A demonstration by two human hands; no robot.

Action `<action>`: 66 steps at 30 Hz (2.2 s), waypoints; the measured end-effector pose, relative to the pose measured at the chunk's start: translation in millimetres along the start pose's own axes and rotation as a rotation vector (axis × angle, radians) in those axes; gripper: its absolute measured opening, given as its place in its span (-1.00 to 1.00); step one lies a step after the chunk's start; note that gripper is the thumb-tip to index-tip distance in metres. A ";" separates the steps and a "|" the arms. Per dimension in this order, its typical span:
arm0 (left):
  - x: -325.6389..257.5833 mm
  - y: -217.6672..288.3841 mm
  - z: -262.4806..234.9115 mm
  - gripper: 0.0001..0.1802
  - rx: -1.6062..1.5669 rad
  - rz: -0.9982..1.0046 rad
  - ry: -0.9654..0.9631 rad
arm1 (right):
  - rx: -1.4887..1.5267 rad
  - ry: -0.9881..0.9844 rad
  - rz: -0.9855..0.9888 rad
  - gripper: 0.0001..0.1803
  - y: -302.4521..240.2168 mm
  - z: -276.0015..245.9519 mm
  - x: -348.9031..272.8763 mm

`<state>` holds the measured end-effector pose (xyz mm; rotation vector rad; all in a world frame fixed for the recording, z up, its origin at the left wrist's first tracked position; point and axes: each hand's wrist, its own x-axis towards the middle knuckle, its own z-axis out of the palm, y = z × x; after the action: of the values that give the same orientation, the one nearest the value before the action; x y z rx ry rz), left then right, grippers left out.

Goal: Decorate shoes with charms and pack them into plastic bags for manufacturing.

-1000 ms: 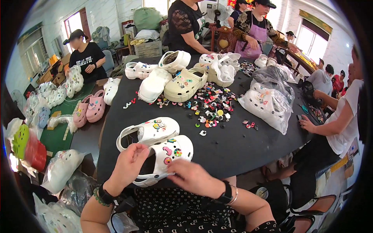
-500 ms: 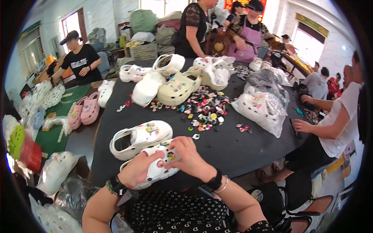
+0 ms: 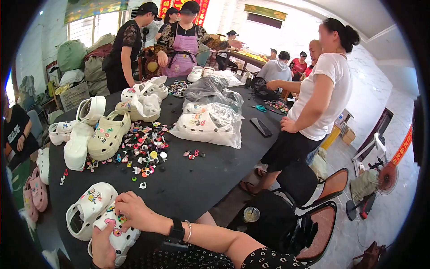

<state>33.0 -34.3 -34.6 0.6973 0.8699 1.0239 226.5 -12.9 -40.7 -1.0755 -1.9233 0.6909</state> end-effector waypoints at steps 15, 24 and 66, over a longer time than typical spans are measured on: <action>-1.0 -2.6 -7.1 -0.56 0.073 0.073 0.033 | 0.007 0.131 -0.074 -0.82 2.7 12.6 -6.1; -23.6 18.3 -14.6 -0.49 0.968 0.146 -0.118 | 0.016 0.230 -0.094 -0.91 9.6 15.7 -3.6; 8.3 82.5 -50.8 -0.50 1.348 0.814 0.521 | -0.184 -0.287 -0.176 -0.44 -26.0 6.1 -15.9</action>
<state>-44.0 8.5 6.4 2.0952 1.8332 1.2654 215.1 -39.9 -30.1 -0.9399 -2.3354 0.6033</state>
